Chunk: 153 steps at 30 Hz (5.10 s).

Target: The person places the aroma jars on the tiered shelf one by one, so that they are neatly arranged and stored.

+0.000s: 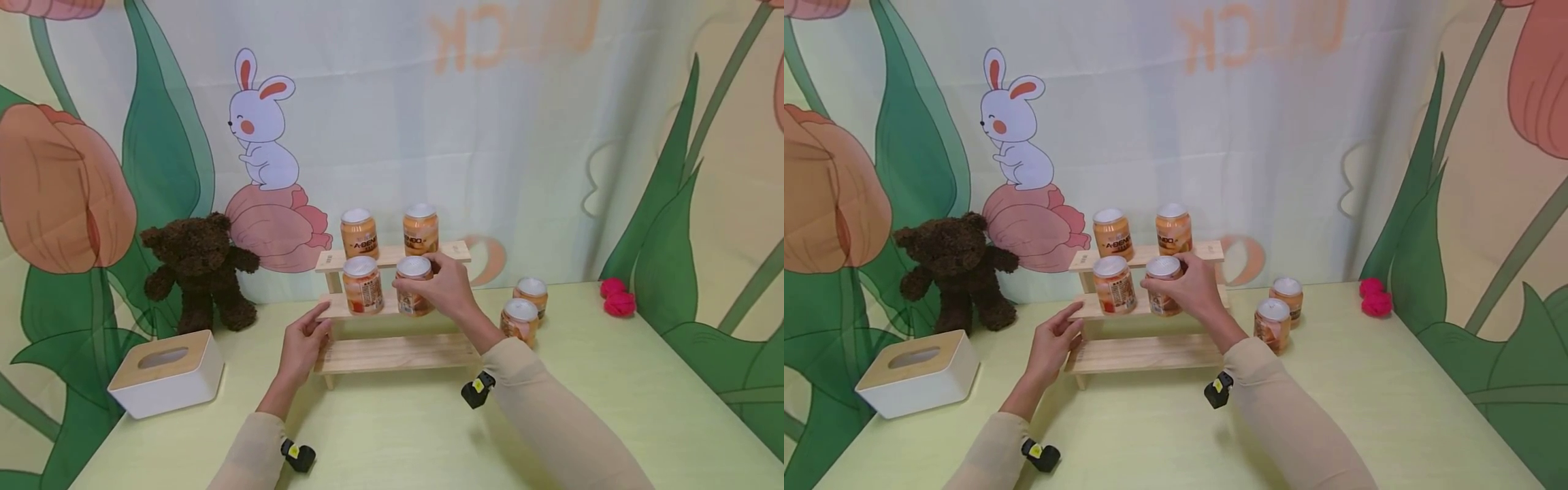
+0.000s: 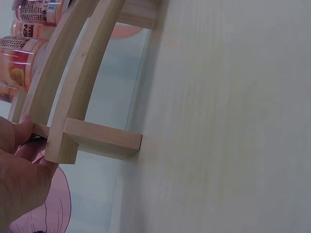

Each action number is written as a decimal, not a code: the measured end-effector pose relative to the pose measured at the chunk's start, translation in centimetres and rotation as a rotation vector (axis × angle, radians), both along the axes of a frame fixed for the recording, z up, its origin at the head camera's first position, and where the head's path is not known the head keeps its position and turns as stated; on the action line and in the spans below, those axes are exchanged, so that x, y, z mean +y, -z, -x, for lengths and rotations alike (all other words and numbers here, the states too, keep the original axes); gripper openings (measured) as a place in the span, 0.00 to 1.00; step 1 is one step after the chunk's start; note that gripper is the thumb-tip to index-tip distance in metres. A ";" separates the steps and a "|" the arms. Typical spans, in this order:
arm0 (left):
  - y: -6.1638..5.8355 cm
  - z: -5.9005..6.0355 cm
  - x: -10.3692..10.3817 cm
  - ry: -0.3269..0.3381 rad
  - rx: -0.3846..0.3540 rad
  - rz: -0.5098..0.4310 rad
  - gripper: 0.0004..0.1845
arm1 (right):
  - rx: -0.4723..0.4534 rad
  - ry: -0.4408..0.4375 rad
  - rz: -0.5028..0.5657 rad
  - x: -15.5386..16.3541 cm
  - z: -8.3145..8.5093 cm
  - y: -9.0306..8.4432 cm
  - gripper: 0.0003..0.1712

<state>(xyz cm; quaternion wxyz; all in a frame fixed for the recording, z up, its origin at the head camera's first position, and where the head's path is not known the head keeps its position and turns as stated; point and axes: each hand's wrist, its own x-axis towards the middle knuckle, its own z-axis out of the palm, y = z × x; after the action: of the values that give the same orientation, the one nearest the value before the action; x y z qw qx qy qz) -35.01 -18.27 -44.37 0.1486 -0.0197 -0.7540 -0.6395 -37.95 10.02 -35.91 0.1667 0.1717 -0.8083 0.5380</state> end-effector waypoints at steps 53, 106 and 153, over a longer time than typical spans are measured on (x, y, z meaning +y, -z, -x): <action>-0.1 0.0 0.0 -0.003 0.003 0.004 0.21 | 0.099 -0.200 0.167 5.7 -4.3 1.3 0.25; -0.1 -0.2 -0.1 -0.001 0.010 0.006 0.20 | -0.136 0.110 -0.024 19.2 -0.6 10.1 0.37; 0.1 0.0 -0.1 0.003 0.013 -0.008 0.20 | -0.116 -0.232 0.006 13.6 -4.2 1.5 0.29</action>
<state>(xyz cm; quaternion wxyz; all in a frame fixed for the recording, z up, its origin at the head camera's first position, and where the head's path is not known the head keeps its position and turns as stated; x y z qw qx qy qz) -35.04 -18.37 -44.46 0.1528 -0.0245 -0.7506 -0.6424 -33.78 23.59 -37.43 0.0570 0.2320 -0.7898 0.5650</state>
